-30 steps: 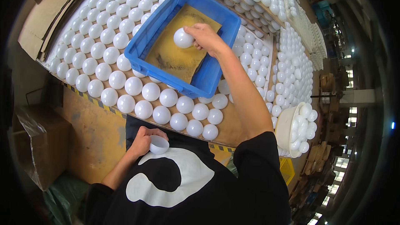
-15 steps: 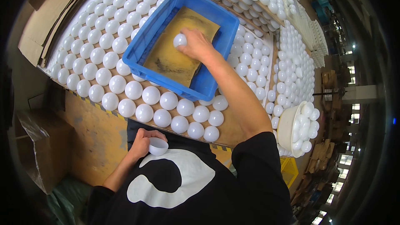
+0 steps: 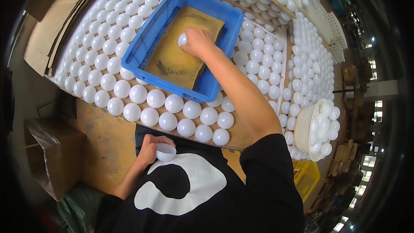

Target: The person sits at a workstation, presses bulb covers onto a sponge inside a tray, and nests the covers together by hand.

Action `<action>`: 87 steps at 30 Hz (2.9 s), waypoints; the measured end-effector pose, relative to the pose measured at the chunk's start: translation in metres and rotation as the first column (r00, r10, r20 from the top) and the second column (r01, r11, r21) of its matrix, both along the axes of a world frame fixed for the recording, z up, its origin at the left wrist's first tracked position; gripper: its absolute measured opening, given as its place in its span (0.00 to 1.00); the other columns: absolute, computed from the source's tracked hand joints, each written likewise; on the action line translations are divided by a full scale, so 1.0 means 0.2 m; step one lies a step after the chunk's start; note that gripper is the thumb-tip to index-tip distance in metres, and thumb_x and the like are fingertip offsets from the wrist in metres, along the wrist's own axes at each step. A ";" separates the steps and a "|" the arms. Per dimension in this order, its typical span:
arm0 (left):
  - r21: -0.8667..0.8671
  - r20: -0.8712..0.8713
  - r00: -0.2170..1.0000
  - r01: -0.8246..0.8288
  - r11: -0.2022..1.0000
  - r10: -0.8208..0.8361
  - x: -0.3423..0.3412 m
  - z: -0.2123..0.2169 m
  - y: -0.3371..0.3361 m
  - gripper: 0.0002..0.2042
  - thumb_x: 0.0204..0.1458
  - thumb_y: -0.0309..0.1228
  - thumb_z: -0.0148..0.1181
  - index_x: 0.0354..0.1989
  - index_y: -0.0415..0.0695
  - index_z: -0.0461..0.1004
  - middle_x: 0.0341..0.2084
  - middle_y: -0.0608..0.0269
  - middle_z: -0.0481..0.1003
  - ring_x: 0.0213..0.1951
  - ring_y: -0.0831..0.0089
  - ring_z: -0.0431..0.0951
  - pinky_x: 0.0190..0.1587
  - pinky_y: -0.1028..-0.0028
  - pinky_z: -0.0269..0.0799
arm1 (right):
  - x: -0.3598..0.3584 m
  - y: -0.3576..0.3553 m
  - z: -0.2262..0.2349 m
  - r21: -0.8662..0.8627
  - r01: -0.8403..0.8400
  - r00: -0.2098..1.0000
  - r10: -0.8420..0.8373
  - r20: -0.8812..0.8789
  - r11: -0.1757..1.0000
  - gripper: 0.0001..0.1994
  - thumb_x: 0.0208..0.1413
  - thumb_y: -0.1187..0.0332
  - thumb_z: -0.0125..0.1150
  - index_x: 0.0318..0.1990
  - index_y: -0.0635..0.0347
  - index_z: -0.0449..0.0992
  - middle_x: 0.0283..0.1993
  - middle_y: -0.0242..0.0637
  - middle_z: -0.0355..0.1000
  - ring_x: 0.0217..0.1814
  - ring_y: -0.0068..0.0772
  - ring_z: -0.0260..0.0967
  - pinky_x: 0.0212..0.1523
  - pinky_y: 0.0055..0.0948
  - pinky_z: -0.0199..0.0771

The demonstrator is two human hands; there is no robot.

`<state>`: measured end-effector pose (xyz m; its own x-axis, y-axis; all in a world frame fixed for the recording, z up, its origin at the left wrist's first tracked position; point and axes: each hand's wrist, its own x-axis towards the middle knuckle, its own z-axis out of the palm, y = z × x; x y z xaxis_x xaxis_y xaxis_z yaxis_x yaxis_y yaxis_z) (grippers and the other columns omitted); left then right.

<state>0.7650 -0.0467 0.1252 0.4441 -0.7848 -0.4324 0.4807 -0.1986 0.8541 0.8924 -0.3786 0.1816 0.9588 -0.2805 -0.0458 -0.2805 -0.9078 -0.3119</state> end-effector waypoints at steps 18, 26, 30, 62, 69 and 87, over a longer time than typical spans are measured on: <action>-0.050 0.100 0.995 -0.006 0.999 0.011 -0.09 0.01 0.01 0.22 0.35 0.35 0.42 0.25 0.27 0.76 0.26 0.51 0.78 0.34 0.63 0.77 0.45 0.71 0.72 | -1.09 -0.16 0.29 0.697 0.147 0.786 -0.511 0.349 0.702 0.28 0.45 0.67 0.72 0.54 0.66 0.70 0.47 0.42 0.75 0.37 0.20 0.73 0.38 0.23 0.74; -0.132 0.161 0.966 0.225 0.965 -0.203 -0.12 -0.05 -0.14 0.35 0.52 0.57 0.44 0.26 0.27 0.74 0.29 0.48 0.77 0.34 0.62 0.77 0.39 0.70 0.72 | -1.66 -0.03 -0.22 0.217 0.563 0.804 -0.589 0.078 0.797 0.28 0.47 0.64 0.69 0.56 0.63 0.68 0.51 0.47 0.70 0.44 0.42 0.73 0.47 0.36 0.73; -0.185 0.176 0.973 0.181 0.966 -0.149 -0.14 -0.04 -0.18 0.27 0.48 0.45 0.44 0.27 0.26 0.75 0.30 0.49 0.78 0.36 0.62 0.77 0.44 0.69 0.73 | -1.63 0.00 -0.31 0.179 0.500 0.849 -0.520 0.091 0.847 0.28 0.49 0.62 0.67 0.57 0.61 0.68 0.56 0.50 0.66 0.50 0.56 0.71 0.51 0.46 0.72; -0.292 0.179 0.932 -0.256 0.922 0.315 -0.06 -0.16 0.17 0.21 0.33 0.25 0.38 0.34 0.24 0.73 0.35 0.49 0.76 0.42 0.63 0.75 0.53 0.68 0.69 | -0.11 -0.01 0.17 0.076 -0.080 0.994 0.074 0.075 0.994 0.28 0.45 0.61 0.68 0.54 0.65 0.72 0.50 0.55 0.74 0.51 0.53 0.73 0.54 0.41 0.72; -0.157 0.187 0.873 -0.425 0.891 0.450 -0.12 -0.24 0.37 0.20 0.39 0.31 0.43 0.32 0.25 0.73 0.34 0.51 0.76 0.40 0.64 0.76 0.51 0.68 0.70 | -0.03 -0.05 -0.02 -0.103 -0.178 0.984 0.179 0.005 0.979 0.23 0.45 0.63 0.65 0.51 0.62 0.74 0.43 0.53 0.75 0.48 0.56 0.73 0.51 0.45 0.72; -0.150 0.262 0.943 -0.171 0.974 0.205 -0.17 -0.17 0.08 0.21 0.30 0.20 0.36 0.32 0.27 0.75 0.31 0.53 0.77 0.39 0.66 0.77 0.50 0.71 0.70 | -0.98 -0.20 0.29 0.712 -0.004 0.842 -0.382 0.382 0.702 0.28 0.47 0.62 0.71 0.54 0.67 0.71 0.41 0.44 0.77 0.43 0.30 0.75 0.42 0.26 0.75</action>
